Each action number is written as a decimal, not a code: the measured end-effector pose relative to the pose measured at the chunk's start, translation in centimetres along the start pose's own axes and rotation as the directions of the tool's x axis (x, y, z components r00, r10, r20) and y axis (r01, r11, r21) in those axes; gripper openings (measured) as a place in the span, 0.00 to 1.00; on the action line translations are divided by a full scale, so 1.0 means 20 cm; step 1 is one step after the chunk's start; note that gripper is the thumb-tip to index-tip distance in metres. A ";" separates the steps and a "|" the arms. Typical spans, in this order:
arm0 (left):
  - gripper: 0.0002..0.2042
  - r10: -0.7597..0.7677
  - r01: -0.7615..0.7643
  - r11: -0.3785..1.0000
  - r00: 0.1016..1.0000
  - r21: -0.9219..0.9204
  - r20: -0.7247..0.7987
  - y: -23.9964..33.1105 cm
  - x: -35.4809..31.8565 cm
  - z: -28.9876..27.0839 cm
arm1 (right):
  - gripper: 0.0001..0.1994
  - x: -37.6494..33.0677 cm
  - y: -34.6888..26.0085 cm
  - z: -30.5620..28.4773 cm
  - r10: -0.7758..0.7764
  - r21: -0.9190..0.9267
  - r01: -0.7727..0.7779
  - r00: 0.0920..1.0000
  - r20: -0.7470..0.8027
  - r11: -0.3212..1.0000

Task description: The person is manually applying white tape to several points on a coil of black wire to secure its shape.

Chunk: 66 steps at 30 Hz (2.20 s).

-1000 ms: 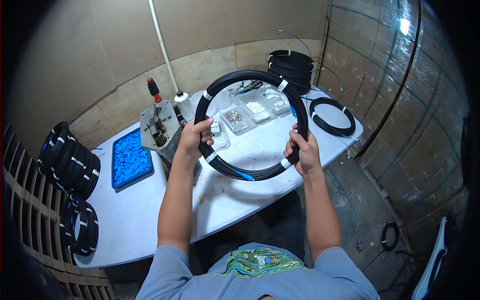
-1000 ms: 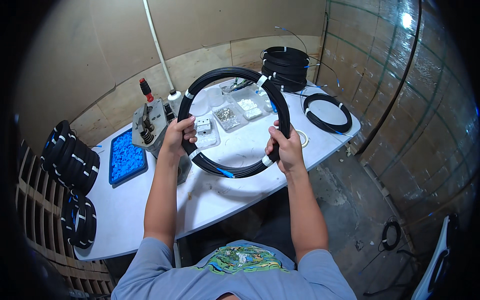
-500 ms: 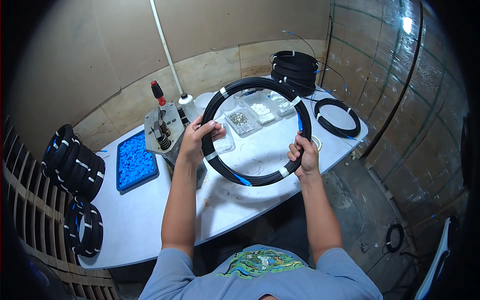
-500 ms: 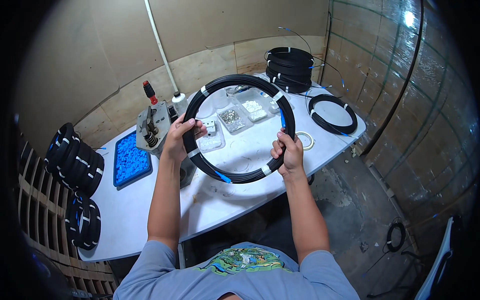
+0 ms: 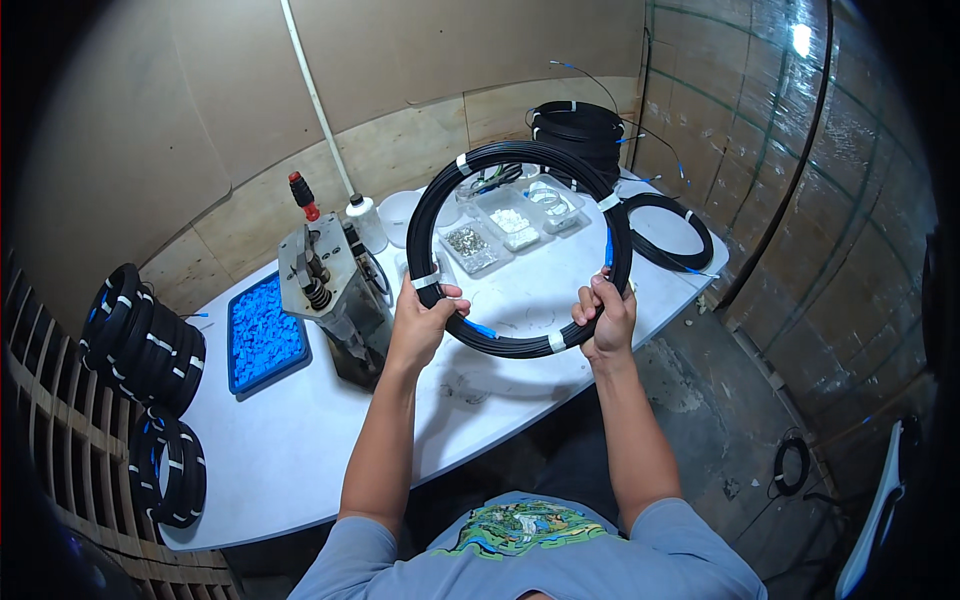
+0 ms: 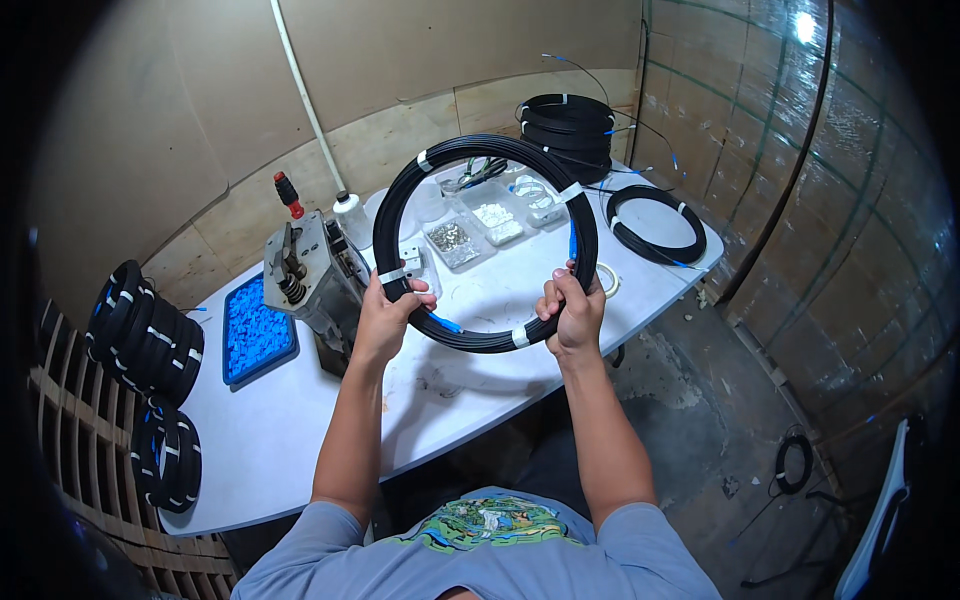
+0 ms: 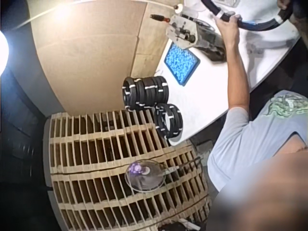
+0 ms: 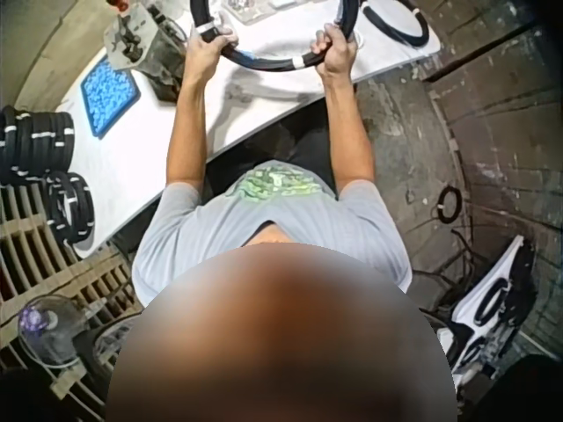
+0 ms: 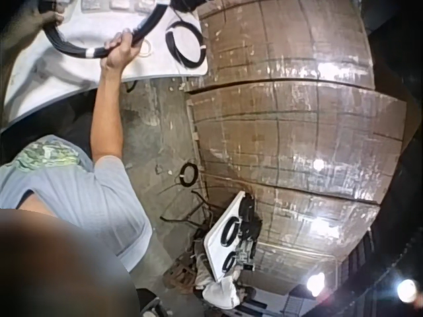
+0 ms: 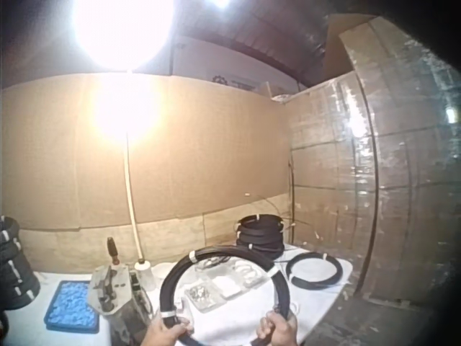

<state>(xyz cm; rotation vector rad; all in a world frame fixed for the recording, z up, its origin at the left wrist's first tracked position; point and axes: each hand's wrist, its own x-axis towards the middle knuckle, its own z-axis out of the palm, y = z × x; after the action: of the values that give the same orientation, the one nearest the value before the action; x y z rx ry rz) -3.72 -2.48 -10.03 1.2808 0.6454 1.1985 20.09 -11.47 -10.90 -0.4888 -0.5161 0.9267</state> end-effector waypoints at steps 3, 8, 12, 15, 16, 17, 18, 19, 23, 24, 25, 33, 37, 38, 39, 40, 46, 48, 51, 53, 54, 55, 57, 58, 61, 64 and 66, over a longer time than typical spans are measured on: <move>0.22 0.015 -0.013 0.998 0.999 0.063 -0.041 0.01 -0.01 0.02 | 0.06 -0.01 0.02 0.00 -0.014 -0.008 0.014 1.000 -0.028 1.000; 0.18 0.068 -0.062 0.992 0.996 0.110 -0.052 0.02 0.00 0.01 | 0.06 -0.03 0.08 -0.04 -0.011 0.053 0.012 1.000 -0.018 0.999; 0.21 0.140 -0.147 0.987 0.984 -0.065 -0.108 -0.01 -0.02 0.01 | 0.06 -0.05 0.10 -0.03 -0.006 0.152 0.009 1.000 -0.014 0.988; 0.22 0.059 -0.125 0.953 0.969 -0.274 -0.239 -0.08 -0.07 0.14 | 0.07 -0.06 0.13 -0.02 -0.020 0.173 0.028 0.999 -0.047 0.985; 0.21 0.025 -0.106 0.940 0.969 -0.324 -0.246 -0.08 -0.08 0.17 | 0.07 -0.05 0.13 -0.03 -0.021 0.172 0.029 0.999 -0.048 0.985; 0.20 -0.010 -0.088 0.924 0.968 -0.373 -0.253 -0.08 -0.08 0.20 | 0.07 -0.05 0.13 -0.03 -0.017 0.186 0.022 0.999 -0.028 0.982; 0.19 -0.015 -0.081 0.941 0.960 -0.329 -0.280 -0.08 -0.07 0.20 | 0.08 -0.05 0.12 -0.04 -0.014 0.199 0.015 1.000 -0.009 0.980; 0.19 -0.016 -0.080 0.940 0.960 -0.331 -0.279 -0.08 -0.06 0.19 | 0.08 -0.06 0.12 -0.04 -0.015 0.197 0.017 1.000 -0.010 0.980; 0.17 0.019 -0.105 0.930 0.971 -0.353 -0.240 -0.04 -0.01 0.12 | 0.11 -0.03 0.10 -0.10 -0.019 0.081 0.005 0.984 0.178 0.997; 0.17 0.033 -0.106 0.935 0.976 -0.338 -0.216 -0.02 0.00 0.09 | 0.16 -0.02 0.06 -0.07 -0.032 0.001 0.032 0.980 0.195 0.999; 0.16 0.046 -0.108 0.940 0.980 -0.322 -0.192 0.01 0.00 0.06 | 0.22 0.01 0.02 -0.05 -0.041 -0.077 0.059 0.976 0.213 0.995; 0.13 -0.042 0.038 0.998 0.997 -0.052 -0.072 0.17 0.04 0.01 | 0.15 0.20 -0.26 0.03 0.090 -0.481 0.049 0.961 0.263 0.875; 0.11 0.049 -0.004 0.956 0.988 0.292 -0.146 0.12 0.09 -0.06 | 0.17 0.12 -0.24 0.11 0.055 -0.524 0.086 0.967 0.249 0.847; 0.10 0.060 0.001 0.934 0.985 0.358 -0.162 0.11 0.09 -0.06 | 0.17 0.10 -0.24 0.12 0.034 -0.545 0.112 0.968 0.250 0.831; 0.09 0.073 0.008 0.907 0.982 0.422 -0.176 0.11 0.09 -0.06 | 0.17 0.10 -0.24 0.12 0.013 -0.566 0.137 0.968 0.252 0.813; 0.09 0.073 0.008 0.906 0.982 0.423 -0.173 0.10 0.08 -0.06 | 0.17 0.10 -0.24 0.12 0.010 -0.565 0.137 0.968 0.250 0.814; 0.10 0.159 -0.098 0.900 0.981 0.424 -0.110 0.11 0.06 -0.03 | 0.16 0.10 -0.26 0.13 0.000 -0.547 0.105 0.982 0.188 0.830; 0.10 0.157 -0.113 0.900 0.985 0.422 -0.070 0.11 0.07 -0.05 | 0.15 0.09 -0.26 0.13 -0.002 -0.528 0.094 0.985 0.173 0.844; 0.10 0.132 -0.102 0.916 0.990 0.387 -0.051 0.11 0.06 -0.06 | 0.15 0.08 -0.26 0.13 -0.007 -0.511 0.102 0.983 0.184 0.854; 0.11 0.110 -0.084 0.890 0.993 0.449 -0.033 0.11 0.07 -0.09 | 0.15 0.08 -0.26 0.12 -0.006 -0.511 0.098 0.984 0.180 0.854; 0.12 0.087 -0.065 0.858 0.996 0.509 -0.018 0.11 0.08 -0.10 | 0.16 0.08 -0.26 0.12 -0.002 -0.511 0.093 0.984 0.177 0.854; 0.12 0.087 -0.065 0.859 0.996 0.509 -0.019 0.12 0.08 -0.11 | 0.16 0.08 -0.26 0.12 -0.001 -0.511 0.093 0.984 0.177 0.854; 0.16 -0.013 0.015 0.797 1.000 0.604 -0.008 0.17 0.06 -0.09 | 0.16 0.06 -0.26 0.13 -0.014 -0.532 0.106 0.985 0.175 0.840; 0.16 -0.014 0.015 0.798 1.000 0.603 -0.007 0.16 0.06 -0.08 | 0.16 0.06 -0.26 0.12 -0.014 -0.533 0.106 0.985 0.173 0.840; 0.17 0.025 -0.027 0.801 1.000 0.598 0.011 0.15 0.05 -0.10 | 0.17 0.07 -0.25 0.10 -0.018 -0.559 0.111 0.985 0.170 0.822; 0.16 0.104 -0.145 0.818 0.989 0.557 0.105 0.14 0.05 -0.15 | 0.17 0.07 -0.23 0.10 -0.037 -0.567 0.142 0.981 0.192 0.812; 0.16 0.036 -0.064 0.823 0.998 0.564 0.060 0.19 0.04 -0.11 | 0.13 0.06 -0.23 0.09 -0.033 -0.551 0.129 0.983 0.181 0.824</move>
<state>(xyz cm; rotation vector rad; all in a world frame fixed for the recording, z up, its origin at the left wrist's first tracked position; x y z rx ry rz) -6.61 -1.50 -6.83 1.8280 0.9868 1.0452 22.42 -12.42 -6.56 -0.9222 -0.9672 0.7242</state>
